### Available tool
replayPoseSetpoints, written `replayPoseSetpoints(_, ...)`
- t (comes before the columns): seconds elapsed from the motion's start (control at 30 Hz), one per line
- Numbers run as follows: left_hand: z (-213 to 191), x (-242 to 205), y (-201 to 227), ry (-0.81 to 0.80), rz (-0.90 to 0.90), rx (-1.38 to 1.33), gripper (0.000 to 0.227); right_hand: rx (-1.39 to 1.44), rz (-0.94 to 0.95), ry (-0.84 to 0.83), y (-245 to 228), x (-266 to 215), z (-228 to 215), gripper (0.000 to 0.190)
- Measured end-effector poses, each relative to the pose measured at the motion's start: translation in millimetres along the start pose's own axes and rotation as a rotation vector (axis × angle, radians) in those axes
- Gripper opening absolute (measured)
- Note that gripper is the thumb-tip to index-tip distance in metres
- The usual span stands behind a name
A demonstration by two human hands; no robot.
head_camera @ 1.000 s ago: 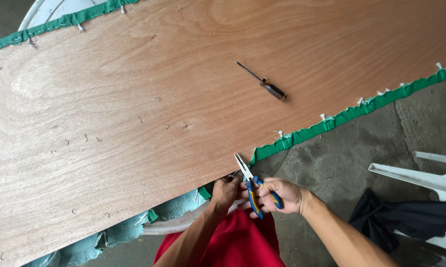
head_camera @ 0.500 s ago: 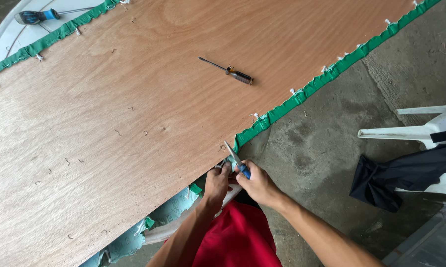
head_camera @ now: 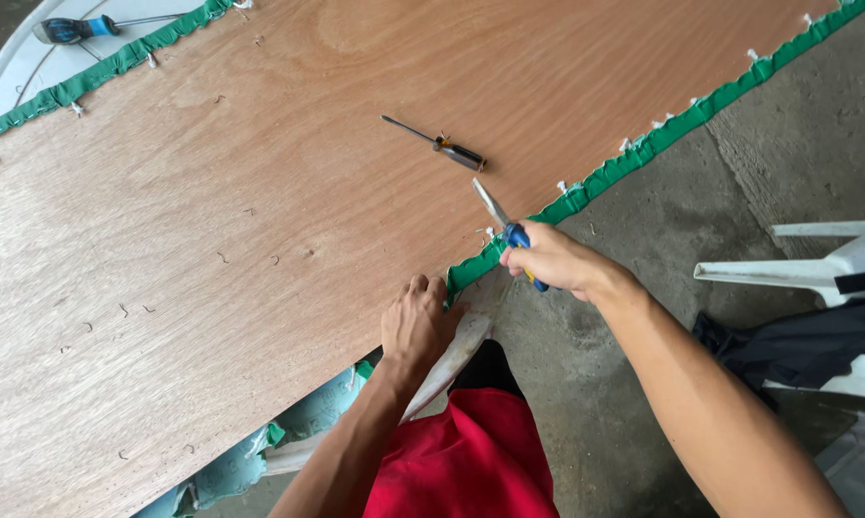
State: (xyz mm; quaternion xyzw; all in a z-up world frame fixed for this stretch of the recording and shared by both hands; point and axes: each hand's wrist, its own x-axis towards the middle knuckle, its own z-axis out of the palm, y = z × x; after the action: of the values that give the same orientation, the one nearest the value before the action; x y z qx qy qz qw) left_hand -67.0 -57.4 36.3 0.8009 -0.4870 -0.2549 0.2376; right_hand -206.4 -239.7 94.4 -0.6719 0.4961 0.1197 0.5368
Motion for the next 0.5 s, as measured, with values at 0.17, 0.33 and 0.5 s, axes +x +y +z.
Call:
replayPoseSetpoints(0.17, 18.8, -7.4, -5.5, 0.082, -0.061, -0.074, 0.021, 0.126, 0.083, -0.445, 14.6, 0.8, -9.7, 0.061)
replayPoseSetpoints(0.33, 16.1, -7.6, -10.8, 0.199, -0.075, -0.232, 0.014, 0.039, 0.223, -0.727, 42.4, -4.6, 3.9, 0.059)
replayPoseSetpoints(0.5, 15.3, -10.2, 0.0, 0.331, -0.189, -0.368, 0.015, 0.437, 0.312, -0.854, 55.0, 3.2, 6.0, 0.051)
